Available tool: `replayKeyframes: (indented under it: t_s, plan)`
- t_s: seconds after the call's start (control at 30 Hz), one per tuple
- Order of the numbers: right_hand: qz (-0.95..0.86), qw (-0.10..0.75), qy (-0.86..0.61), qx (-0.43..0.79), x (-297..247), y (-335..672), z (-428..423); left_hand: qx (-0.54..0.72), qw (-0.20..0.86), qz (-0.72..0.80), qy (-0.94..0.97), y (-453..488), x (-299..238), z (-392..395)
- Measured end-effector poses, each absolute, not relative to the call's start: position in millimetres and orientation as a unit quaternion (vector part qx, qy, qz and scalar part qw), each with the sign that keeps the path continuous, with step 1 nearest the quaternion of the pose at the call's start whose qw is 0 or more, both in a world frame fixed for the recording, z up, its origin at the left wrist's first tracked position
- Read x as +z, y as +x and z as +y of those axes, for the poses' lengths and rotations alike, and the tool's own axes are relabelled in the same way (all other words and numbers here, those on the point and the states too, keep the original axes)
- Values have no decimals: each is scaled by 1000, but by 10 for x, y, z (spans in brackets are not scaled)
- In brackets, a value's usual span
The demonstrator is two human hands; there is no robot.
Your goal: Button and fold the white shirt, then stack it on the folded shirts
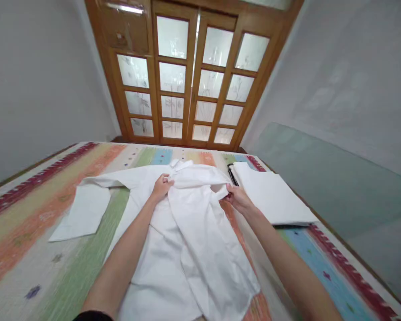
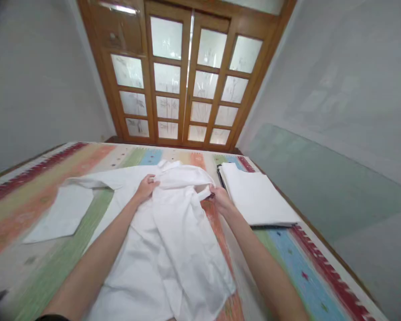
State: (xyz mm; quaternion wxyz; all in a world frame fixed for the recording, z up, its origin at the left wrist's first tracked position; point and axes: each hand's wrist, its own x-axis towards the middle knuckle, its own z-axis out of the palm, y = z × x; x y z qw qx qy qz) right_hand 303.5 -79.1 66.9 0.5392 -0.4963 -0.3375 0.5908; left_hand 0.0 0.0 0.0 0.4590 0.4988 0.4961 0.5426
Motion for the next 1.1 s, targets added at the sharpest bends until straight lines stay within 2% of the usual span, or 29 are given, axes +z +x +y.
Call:
replayKeyframes:
  t_s: [0.37,0.47,0.57,0.77,0.87,1.1]
  plan:
    - [-425,478,-615,460,704,3213,-598,524,491,474,509,-29,-8,-8]
    - [-447,475,-662,370,715,3459,-609,508,513,458,518,-81,26,-8]
    - [-479,430,-715,273,692,3660,-717,495,526,446,528,-106,61,-29]
    - [-492,295,-750,328,540,3527,-1111,444,480,453,606,-72,131,-143]
    - [-496,324,-736,327,427,3389,-1202,403,456,464,643,-49,146,-169]
    - [-441,547,-629,331,246,3248,-993,407,404,455,681,80,60,-177]
